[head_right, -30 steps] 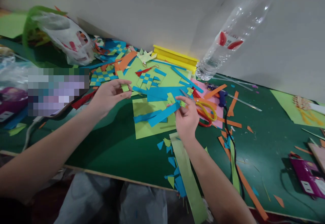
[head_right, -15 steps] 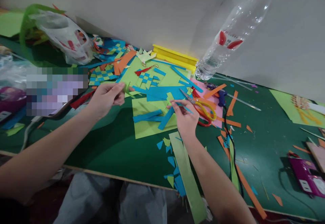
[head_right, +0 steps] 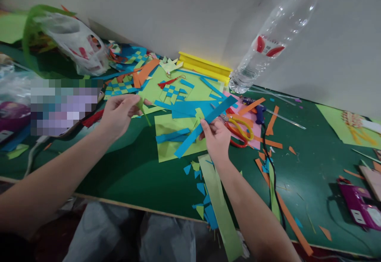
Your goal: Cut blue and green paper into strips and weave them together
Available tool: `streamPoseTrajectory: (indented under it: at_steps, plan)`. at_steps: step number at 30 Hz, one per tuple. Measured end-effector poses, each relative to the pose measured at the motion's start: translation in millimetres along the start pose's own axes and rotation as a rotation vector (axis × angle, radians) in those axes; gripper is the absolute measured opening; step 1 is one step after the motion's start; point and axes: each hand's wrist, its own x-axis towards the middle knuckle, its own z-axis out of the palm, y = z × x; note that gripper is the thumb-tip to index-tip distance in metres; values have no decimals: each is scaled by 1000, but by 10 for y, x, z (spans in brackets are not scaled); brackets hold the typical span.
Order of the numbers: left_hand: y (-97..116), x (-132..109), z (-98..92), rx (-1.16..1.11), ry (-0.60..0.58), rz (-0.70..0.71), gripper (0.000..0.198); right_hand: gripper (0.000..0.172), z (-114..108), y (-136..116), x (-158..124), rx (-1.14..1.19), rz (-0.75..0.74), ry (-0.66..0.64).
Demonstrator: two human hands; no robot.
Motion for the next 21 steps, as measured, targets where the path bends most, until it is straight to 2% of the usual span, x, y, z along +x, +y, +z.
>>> streamPoseTrajectory:
  at_steps: [3,9,13,21]
  plan:
    - [54,9,20,-101,43,29,23,31,1,-5,3,4,-13,-7]
    - [121,18,35,-267,-5,-115,18,28,4,35,17,8,-8,-15]
    - [103,28,13,-295,37,-200,22,24,8,64,26,0,-44,-6]
    - [27,78,-23,-221,124,-130,17,26,10,27,9,-41,-30,-23]
